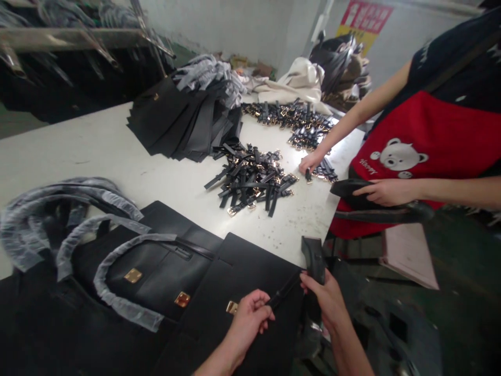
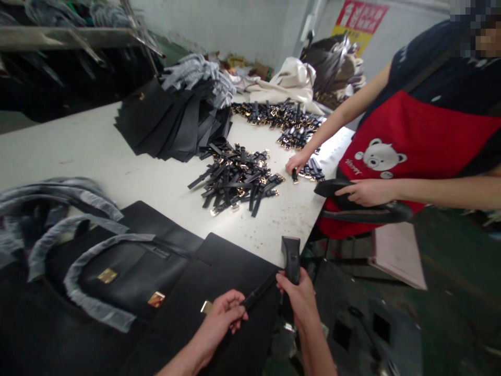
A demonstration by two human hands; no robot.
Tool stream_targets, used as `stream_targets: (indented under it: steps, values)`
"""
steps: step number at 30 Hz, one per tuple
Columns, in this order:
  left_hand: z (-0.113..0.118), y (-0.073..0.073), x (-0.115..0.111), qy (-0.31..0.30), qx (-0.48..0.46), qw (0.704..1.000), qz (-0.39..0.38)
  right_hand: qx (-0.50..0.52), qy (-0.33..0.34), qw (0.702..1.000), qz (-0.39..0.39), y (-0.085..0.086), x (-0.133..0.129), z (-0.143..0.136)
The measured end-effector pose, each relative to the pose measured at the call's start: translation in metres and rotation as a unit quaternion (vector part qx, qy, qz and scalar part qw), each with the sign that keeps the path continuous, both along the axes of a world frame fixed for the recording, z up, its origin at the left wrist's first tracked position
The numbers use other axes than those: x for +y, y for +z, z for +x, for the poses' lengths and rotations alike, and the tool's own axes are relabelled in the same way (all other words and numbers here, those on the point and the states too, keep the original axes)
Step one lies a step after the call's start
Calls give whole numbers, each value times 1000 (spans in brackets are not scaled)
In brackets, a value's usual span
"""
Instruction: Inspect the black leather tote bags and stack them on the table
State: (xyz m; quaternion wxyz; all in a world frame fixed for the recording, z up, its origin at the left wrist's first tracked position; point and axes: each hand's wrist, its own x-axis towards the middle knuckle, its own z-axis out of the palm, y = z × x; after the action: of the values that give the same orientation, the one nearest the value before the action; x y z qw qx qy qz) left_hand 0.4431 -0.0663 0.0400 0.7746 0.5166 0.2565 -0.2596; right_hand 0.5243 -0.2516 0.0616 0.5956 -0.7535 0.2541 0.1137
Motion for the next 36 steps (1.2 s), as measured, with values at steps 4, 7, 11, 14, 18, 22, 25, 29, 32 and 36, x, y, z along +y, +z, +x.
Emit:
stream_targets:
  steps: [4,7,11,14,18,22,25,29,32,36]
  values:
    - [-1,2,0,-16,0,1000,6,1,5,1000,24,2,1,0]
    - [-1,4,1,-19,1,1000,11,-5,7,999,34,3,1,0]
    - [0,3,1,-28,3,1000,11,-11,10,999,37,3,0,-1]
    - [0,2,1,-45,10,999,12,-14,14,999,32,4,0,-1]
    - [-7,3,2,-89,-99,977,168,-17,31,999,17,10,2,0]
    - [-18,9,6,-131,-388,788,461,-19,48,999,9,15,7,0]
    - [-23,10,7,-154,-454,687,547,-18,49,998,18,13,8,-2]
    - [-23,4,9,-160,-421,699,556,-15,39,999,10,9,6,-3]
    - [-16,1,15,-157,-395,736,526,-12,41,999,-1,8,6,-3]
    - [16,7,31,-104,-318,823,458,-2,45,999,-28,11,8,-3]
